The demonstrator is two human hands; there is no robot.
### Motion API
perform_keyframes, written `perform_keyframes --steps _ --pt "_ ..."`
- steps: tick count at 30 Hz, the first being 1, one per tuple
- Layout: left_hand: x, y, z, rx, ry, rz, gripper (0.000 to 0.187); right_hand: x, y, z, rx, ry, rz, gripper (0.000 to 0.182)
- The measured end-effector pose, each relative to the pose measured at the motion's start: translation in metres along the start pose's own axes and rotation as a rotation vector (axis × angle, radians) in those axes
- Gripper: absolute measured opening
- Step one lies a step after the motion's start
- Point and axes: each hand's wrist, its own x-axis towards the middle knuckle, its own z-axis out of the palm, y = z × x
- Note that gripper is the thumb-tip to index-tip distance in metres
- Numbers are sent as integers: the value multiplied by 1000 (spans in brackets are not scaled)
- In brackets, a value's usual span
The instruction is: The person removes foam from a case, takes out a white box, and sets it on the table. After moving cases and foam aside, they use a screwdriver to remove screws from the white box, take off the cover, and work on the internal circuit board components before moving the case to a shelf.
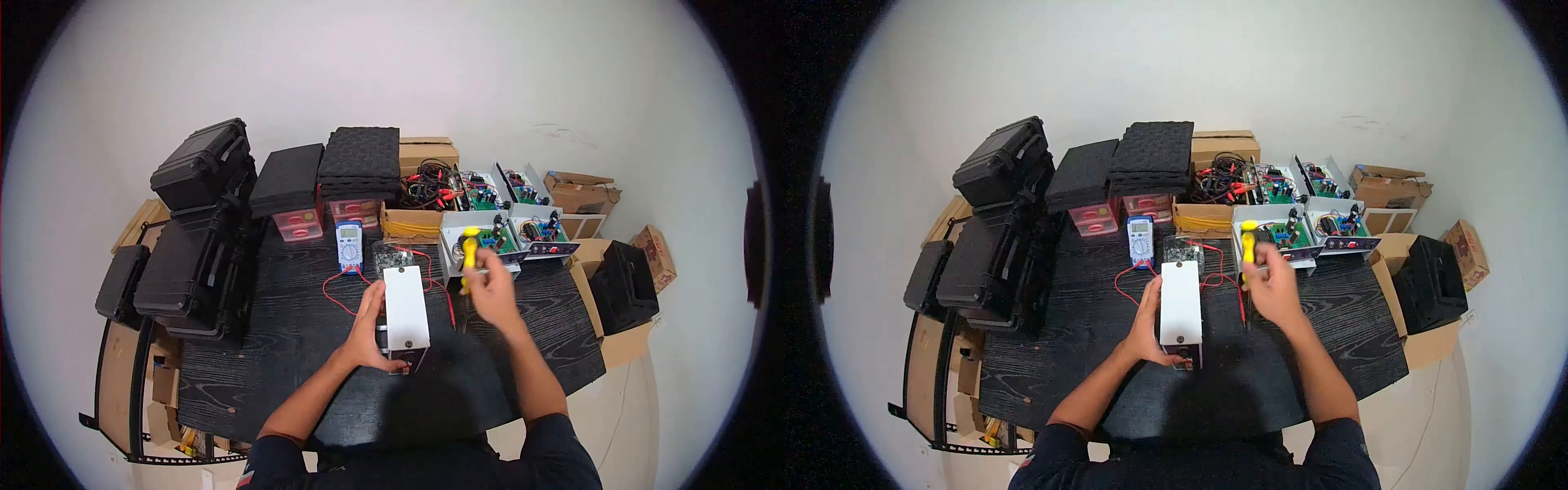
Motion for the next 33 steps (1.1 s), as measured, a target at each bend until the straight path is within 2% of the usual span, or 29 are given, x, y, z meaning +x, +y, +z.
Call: perform_keyframes --steps 1,2,5,9,16,22,33 --pt "-1 -4 1 15 8 6 160 2 -30 -2 212 17 44 26" --pt "0 -7 1 31 16 13 160 5 -42 -5 360 22 -53 31" --pt "0 -10 3 13 31 6 159 2 -96 -5 518 14 -217 43" --pt "-3 -14 7 -28 28 -5 158 -5 -118 9 623 -147 -282 54" --pt "-4 -14 5 3 -6 -37 158 -14 -107 25 669 -309 -218 51" --pt "3 -4 4 68 -32 -66 159 -12 -105 29 674 -293 -181 50" --pt "7 7 -1 127 -35 -45 162 -15 -110 21 515 -446 -288 55"
